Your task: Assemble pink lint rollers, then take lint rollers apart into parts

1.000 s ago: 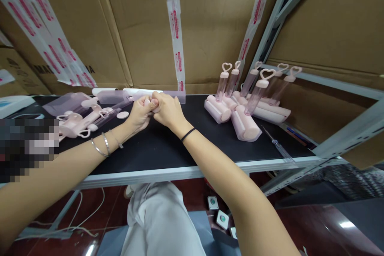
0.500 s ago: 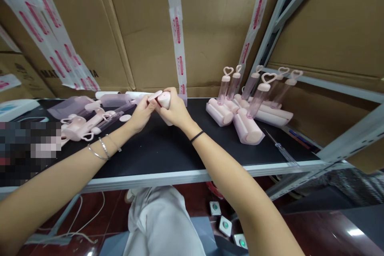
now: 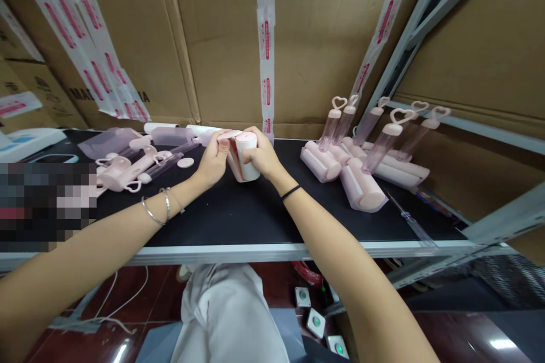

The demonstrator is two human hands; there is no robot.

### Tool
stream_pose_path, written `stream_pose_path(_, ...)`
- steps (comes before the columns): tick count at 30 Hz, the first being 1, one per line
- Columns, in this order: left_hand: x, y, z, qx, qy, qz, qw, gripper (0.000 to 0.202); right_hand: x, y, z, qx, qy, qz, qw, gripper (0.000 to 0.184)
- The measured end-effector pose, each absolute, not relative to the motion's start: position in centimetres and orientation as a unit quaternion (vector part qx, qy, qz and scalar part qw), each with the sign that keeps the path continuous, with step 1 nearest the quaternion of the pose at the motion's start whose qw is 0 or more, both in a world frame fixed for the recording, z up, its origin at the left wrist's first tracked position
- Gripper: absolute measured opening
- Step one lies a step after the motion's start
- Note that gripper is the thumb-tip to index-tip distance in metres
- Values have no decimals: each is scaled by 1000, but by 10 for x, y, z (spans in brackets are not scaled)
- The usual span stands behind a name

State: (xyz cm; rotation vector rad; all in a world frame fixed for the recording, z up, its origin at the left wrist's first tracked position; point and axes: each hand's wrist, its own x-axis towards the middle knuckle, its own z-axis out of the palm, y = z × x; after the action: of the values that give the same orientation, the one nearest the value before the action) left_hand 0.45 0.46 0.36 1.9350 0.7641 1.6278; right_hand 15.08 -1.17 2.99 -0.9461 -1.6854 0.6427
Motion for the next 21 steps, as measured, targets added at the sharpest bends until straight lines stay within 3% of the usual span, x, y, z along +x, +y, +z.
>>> stream_pose_path(7,0,8,9,689,253,528,427,61,154,-23,27,-411,-781,54,468,34)
stream_pose_path(10,-3,11,7,695,313,500,411,53,156,-25,23,-394,-829,-19,396,38)
stream_pose_path(16,0,8,7,610,390,481,495,35,156,-24,18,-436,-846,-39,304,46)
stream_pose_path(21,-1,10,12,617,366,506,479,36,159,-18,19,-362,-854,19,373,36)
